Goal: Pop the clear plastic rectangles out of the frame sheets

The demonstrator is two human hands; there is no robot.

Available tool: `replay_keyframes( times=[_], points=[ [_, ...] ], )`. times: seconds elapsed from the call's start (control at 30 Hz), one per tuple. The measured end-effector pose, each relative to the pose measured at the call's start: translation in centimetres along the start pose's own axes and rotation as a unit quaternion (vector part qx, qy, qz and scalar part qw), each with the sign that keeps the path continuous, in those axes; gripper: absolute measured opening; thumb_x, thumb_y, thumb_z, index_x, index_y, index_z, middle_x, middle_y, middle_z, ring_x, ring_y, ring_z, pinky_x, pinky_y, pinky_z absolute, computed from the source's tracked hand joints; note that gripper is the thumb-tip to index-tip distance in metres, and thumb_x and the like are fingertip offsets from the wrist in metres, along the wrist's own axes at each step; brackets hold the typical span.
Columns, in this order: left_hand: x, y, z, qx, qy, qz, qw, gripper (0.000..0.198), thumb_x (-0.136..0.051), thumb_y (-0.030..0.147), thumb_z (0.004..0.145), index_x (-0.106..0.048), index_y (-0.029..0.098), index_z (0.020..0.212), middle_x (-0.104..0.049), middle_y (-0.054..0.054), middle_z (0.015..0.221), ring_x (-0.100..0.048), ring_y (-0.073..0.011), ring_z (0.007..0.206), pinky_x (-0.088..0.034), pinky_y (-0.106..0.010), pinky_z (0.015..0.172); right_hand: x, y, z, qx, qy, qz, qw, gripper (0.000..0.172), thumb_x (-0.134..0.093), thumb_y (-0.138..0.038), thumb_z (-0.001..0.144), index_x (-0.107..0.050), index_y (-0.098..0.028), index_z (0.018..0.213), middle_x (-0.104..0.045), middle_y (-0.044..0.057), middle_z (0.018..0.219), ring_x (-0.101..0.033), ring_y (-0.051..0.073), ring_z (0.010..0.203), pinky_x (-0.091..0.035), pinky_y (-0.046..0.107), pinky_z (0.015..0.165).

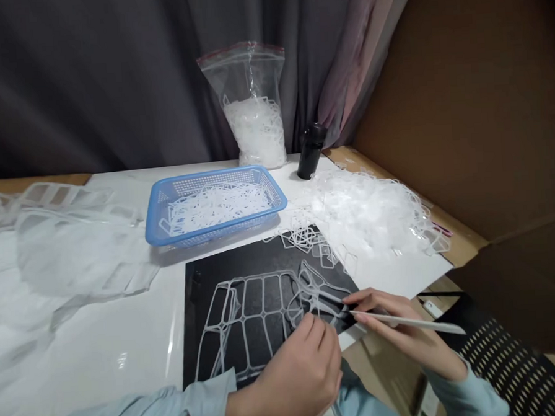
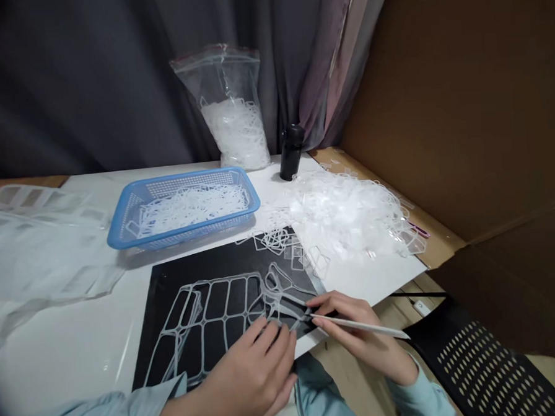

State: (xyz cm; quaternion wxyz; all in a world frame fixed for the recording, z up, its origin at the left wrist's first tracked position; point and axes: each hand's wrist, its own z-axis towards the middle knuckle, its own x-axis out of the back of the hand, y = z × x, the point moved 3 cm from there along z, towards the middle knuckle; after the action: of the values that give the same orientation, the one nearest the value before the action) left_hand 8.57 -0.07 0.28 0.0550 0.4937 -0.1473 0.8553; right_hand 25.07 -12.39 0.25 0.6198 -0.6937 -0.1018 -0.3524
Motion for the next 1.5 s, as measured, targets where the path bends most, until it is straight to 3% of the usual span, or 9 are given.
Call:
replay_keyframes(
  times=[0.23, 0.6, 0.8, 1.13, 1.33, 1.5],
  points=[
    [-1.4, -0.2, -0.4, 0.033, -0.082, 0.003, 0.996, 0.052, -0.046, 0.042, 0.097, -0.058, 0.003, 0.130, -0.065, -0.014, 0.119, -0.050, -0.0281, 0.107, -0.030, -0.046, 0.095, -0.3, 0.2, -0.1, 0.066, 0.045, 0.001, 0.997, 0.008, -0.058, -0.025, 0.096, -0.065, -0.022, 0.093, -0.068, 0.009, 0.117, -0.063, 0.022, 0.109, -0.051, 0.035, 0.092],
    [-1.7, -0.9, -0.5, 0.065, -0.098, -0.047, 0.992, 0.053, -0.049, 0.043, 0.093, -0.053, 0.010, 0.134, -0.063, -0.010, 0.122, -0.045, -0.0256, 0.112, -0.024, -0.041, 0.099, -0.4, 0.1, 0.7, 0.070, 0.003, -0.045, 0.997, 0.013, -0.054, -0.027, 0.099, -0.065, -0.021, 0.094, -0.070, 0.012, 0.112, -0.063, 0.023, 0.105, -0.056, 0.035, 0.086],
    [-1.6, -1.4, -0.3, 0.080, -0.119, -0.098, 0.985, 0.053, -0.054, 0.046, 0.091, -0.052, 0.014, 0.132, -0.062, -0.010, 0.121, -0.048, -0.0254, 0.111, -0.025, -0.039, 0.099, -0.4, -0.2, 1.1, 0.117, -0.006, -0.082, 0.990, 0.014, -0.056, -0.026, 0.098, -0.067, -0.022, 0.106, -0.073, 0.011, 0.110, -0.064, 0.022, 0.102, -0.057, 0.034, 0.083],
    [-1.7, -1.5, -0.1, 0.078, -0.153, -0.114, 0.979, 0.056, -0.057, 0.045, 0.089, -0.050, 0.013, 0.135, -0.061, -0.011, 0.122, -0.051, -0.0267, 0.111, -0.029, -0.040, 0.099, -0.5, -1.3, 1.5, 0.177, -0.002, -0.169, 0.970, 0.016, -0.052, -0.021, 0.099, -0.067, -0.021, 0.094, -0.075, 0.009, 0.107, -0.065, 0.021, 0.097, -0.058, 0.033, 0.080],
    [-1.5, -1.5, 0.0, 0.072, -0.150, -0.107, 0.980, 0.055, -0.059, 0.045, 0.088, -0.052, 0.011, 0.132, -0.062, -0.011, 0.119, -0.051, -0.0265, 0.110, -0.028, -0.040, 0.099, -1.2, -0.7, 1.8, 0.254, 0.097, -0.259, 0.927, 0.019, -0.054, -0.015, 0.097, -0.065, -0.023, 0.083, -0.076, 0.006, 0.107, -0.066, 0.020, 0.084, -0.057, 0.034, 0.068],
    [-1.4, -1.7, 0.1, 0.067, -0.136, -0.101, 0.983, 0.055, -0.061, 0.047, 0.087, -0.054, 0.012, 0.129, -0.061, -0.011, 0.121, -0.050, -0.0269, 0.114, -0.028, -0.041, 0.098, 1.1, -1.3, 2.0, 0.171, 0.215, -0.203, 0.940, 0.012, -0.054, -0.016, 0.096, -0.064, -0.023, 0.096, -0.075, 0.009, 0.111, -0.068, 0.020, 0.089, -0.057, 0.035, 0.074]
  ],
)
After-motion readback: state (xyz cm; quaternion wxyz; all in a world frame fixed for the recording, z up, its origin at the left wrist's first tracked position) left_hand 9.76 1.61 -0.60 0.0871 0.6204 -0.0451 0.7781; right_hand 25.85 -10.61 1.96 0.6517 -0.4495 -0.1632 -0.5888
